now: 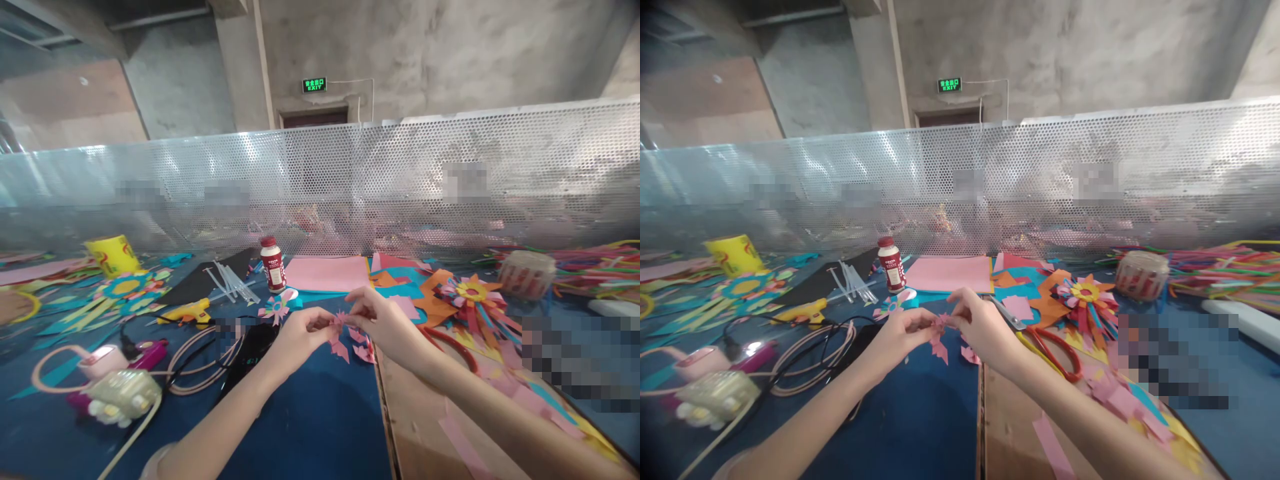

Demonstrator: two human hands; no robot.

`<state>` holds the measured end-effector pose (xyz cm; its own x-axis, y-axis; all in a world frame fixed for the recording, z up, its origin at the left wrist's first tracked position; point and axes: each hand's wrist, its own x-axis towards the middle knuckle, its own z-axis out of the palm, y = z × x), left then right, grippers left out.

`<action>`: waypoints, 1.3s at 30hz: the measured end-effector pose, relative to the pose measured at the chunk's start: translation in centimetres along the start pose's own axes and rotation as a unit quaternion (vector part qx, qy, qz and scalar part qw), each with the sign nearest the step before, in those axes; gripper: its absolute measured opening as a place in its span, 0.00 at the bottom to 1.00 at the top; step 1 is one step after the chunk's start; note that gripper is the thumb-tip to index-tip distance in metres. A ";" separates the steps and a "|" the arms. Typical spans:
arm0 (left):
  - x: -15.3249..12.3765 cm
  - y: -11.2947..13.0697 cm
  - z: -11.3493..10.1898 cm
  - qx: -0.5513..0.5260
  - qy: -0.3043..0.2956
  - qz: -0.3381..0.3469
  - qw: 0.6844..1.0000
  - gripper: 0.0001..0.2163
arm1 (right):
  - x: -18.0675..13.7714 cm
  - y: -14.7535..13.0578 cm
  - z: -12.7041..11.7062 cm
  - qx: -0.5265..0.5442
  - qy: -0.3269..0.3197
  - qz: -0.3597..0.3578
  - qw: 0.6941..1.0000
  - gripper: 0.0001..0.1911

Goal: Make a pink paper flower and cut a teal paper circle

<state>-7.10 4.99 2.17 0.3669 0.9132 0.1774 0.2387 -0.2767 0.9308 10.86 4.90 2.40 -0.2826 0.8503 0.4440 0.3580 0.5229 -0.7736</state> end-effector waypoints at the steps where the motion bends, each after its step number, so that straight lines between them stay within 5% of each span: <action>1: -0.1 0.1 0.0 0.000 -0.004 0.002 1.000 0.06 | 0.0 -0.1 0.0 -0.001 -0.001 0.000 1.000 0.09; 20: -0.4 0.6 -0.1 0.000 -0.006 -0.011 1.000 0.04 | -0.3 0.6 1.1 0.023 0.019 0.013 0.999 0.11; 26: -0.3 0.6 -0.4 -0.032 0.010 -0.016 0.999 0.05 | 0.0 0.7 0.4 0.048 -0.041 0.016 0.998 0.15; 33: -0.4 0.8 -0.5 -0.044 0.009 -0.019 0.999 0.05 | 0.0 0.3 -0.4 -0.094 -0.058 0.016 0.994 0.16; 39: -0.3 0.6 -0.5 -0.019 -0.004 -0.023 1.000 0.05 | -0.3 -0.4 -0.4 -0.090 -0.068 0.032 0.993 0.11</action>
<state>-7.49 4.72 2.78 0.3638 0.9221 0.1317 0.2217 -0.2231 0.9492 11.19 4.53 2.77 -0.3671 0.8728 0.3216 0.5289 0.4803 -0.6997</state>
